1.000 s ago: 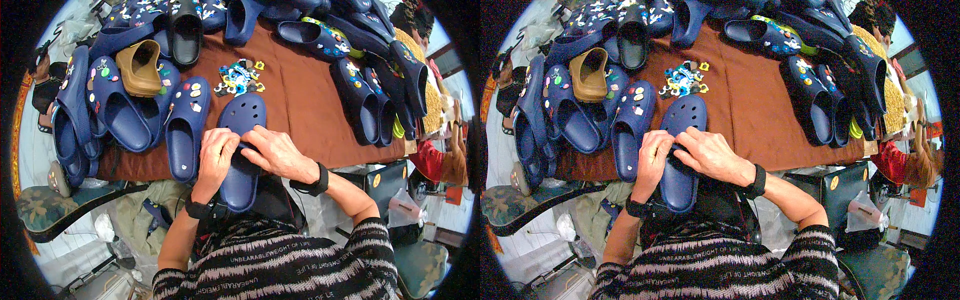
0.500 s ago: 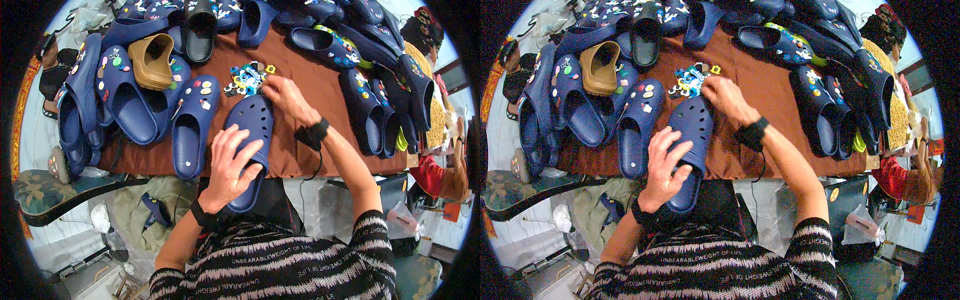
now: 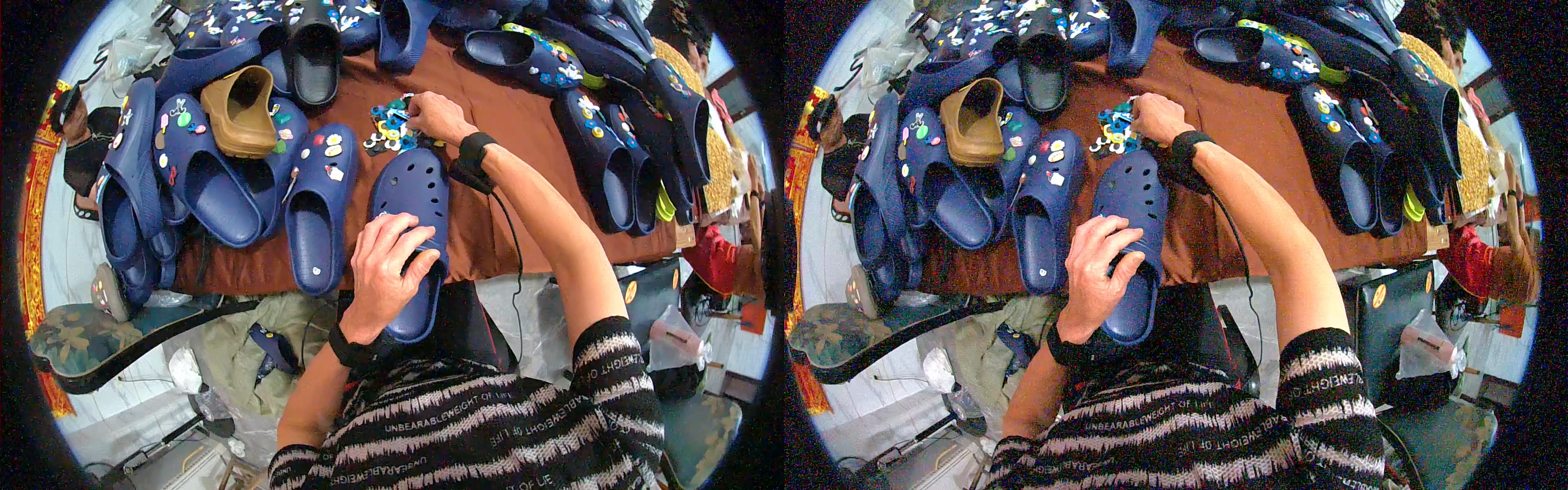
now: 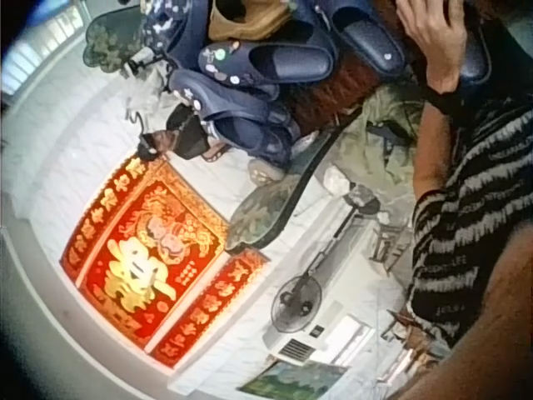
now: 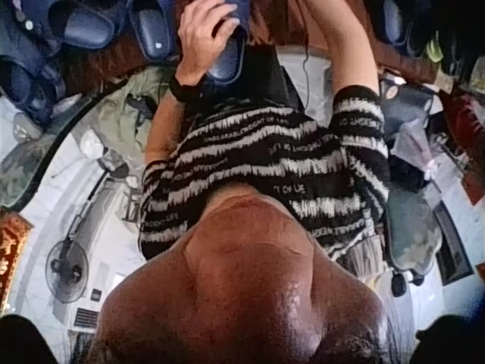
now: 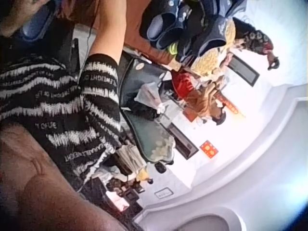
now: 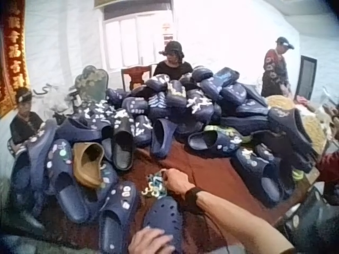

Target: The recorder is attaching decorative charms to rubber clog shoes.

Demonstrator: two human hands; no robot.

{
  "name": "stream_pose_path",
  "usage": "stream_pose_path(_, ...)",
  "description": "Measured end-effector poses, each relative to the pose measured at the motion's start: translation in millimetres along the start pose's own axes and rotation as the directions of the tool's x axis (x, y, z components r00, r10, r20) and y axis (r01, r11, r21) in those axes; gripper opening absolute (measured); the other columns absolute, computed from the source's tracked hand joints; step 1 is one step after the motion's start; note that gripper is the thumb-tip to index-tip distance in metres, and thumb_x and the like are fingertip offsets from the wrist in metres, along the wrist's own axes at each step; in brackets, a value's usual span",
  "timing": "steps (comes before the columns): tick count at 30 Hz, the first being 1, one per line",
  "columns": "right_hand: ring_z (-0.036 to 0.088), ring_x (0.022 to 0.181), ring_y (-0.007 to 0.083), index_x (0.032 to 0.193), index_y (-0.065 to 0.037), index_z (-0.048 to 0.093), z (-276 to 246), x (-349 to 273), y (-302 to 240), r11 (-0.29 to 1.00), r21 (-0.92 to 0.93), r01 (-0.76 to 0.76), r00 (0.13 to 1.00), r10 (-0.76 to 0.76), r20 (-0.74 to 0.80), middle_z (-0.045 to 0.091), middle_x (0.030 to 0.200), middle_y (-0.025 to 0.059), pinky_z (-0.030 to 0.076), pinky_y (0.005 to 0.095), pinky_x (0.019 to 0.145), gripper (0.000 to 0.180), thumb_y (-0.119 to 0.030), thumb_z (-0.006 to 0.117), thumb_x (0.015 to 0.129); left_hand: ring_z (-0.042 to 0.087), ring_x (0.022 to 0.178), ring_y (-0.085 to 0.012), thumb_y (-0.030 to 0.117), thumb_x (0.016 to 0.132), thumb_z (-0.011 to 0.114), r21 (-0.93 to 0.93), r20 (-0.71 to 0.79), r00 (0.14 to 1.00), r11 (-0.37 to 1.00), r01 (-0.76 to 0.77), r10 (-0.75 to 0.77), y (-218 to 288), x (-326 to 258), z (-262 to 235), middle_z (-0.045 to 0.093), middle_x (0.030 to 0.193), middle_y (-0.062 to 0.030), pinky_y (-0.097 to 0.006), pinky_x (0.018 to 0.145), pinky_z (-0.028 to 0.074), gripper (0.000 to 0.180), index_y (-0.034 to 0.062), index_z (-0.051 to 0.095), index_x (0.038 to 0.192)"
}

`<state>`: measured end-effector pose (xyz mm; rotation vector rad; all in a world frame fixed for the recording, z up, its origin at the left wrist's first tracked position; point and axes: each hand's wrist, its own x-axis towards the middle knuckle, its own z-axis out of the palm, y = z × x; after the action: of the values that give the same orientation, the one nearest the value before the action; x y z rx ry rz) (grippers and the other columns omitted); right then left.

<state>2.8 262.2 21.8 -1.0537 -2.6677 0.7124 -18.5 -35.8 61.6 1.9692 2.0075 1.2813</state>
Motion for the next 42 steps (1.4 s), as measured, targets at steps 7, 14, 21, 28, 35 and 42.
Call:
stream_pose_path(7,0.071,0.096,0.0359,0.1,-0.011,0.076,-1.3,-1.7,18.3,0.984,0.166,-0.07,0.989,0.09,-0.12,0.074,0.097,0.0183,0.054,0.0481,0.083,0.027,-0.031,0.065,0.086,0.059,0.11,-0.0338,0.023,0.082,0.077,-0.016,-0.013,0.999,0.999,-0.036,0.036,-1.6,-2.7,0.9,0.066,0.112,-0.0093,-0.045,0.095,0.047,0.029,0.0096,0.073,0.107)
stream_pose_path(14,0.071,0.077,0.0281,0.094,0.001,0.069,-18.2,-41.0,19.7,0.892,0.438,0.111,0.984,-0.036,-0.177,0.073,0.083,0.0171,0.055,0.0411,0.071,0.029,-0.026,0.059,0.092,0.058,0.117,-0.0351,0.027,0.099,0.06,-0.199,0.016,0.999,0.979,0.054,-0.052,-17.7,-6.0,-4.6,0.066,0.118,-0.0153,-0.045,0.104,0.043,0.029,0.0033,0.071,0.111)
stream_pose_path(21,0.066,0.076,0.0204,0.095,0.003,0.064,-25.9,-162.1,-7.9,0.819,0.564,0.109,0.986,-0.016,-0.168,0.069,0.083,0.014,0.053,0.0373,0.072,0.021,-0.018,0.062,0.095,0.056,0.122,-0.0375,0.027,0.098,0.06,-0.174,-0.024,0.997,0.982,0.067,-0.073,-23.4,-10.0,2.2,0.066,0.119,-0.0155,-0.047,0.106,0.041,0.029,0.0041,0.073,0.112)
stream_pose_path(28,0.068,0.087,0.0363,0.109,-0.006,0.069,-6.9,-196.2,-17.0,0.899,0.358,0.252,0.943,-0.145,-0.3,0.07,0.094,0.0155,0.054,0.0419,0.075,0.019,-0.015,0.066,0.093,0.055,0.126,-0.0376,0.028,0.098,0.061,-0.252,-0.012,0.993,0.961,0.113,-0.12,-23.9,-11.6,3.3,0.066,0.121,-0.0156,-0.047,0.109,0.04,0.031,0.0038,0.073,0.112)
stream_pose_path(35,0.067,0.09,0.035,0.11,-0.007,0.071,-3.4,-198.3,-14.5,0.86,0.388,0.333,0.932,-0.236,-0.276,0.067,0.097,0.0132,0.055,0.0418,0.077,0.019,-0.008,0.066,0.092,0.055,0.125,-0.0377,0.029,0.098,0.061,-0.255,-0.014,0.994,0.961,0.104,-0.111,-23.6,-10.8,5.1,0.066,0.122,-0.0162,-0.047,0.108,0.04,0.031,0.0033,0.073,0.111)
stream_pose_path(42,0.066,0.098,0.0341,0.114,-0.007,0.07,-22.2,-193.2,-15.4,0.881,0.26,0.396,0.916,-0.36,-0.175,0.064,0.109,0.0128,0.055,0.0424,0.081,0.03,0.0,0.064,0.085,0.056,0.124,-0.0378,0.026,0.098,0.061,-0.241,-0.027,0.992,0.964,0.113,-0.123,-23.4,-10.7,5.5,0.066,0.12,-0.0163,-0.047,0.108,0.041,0.028,0.0035,0.073,0.11)
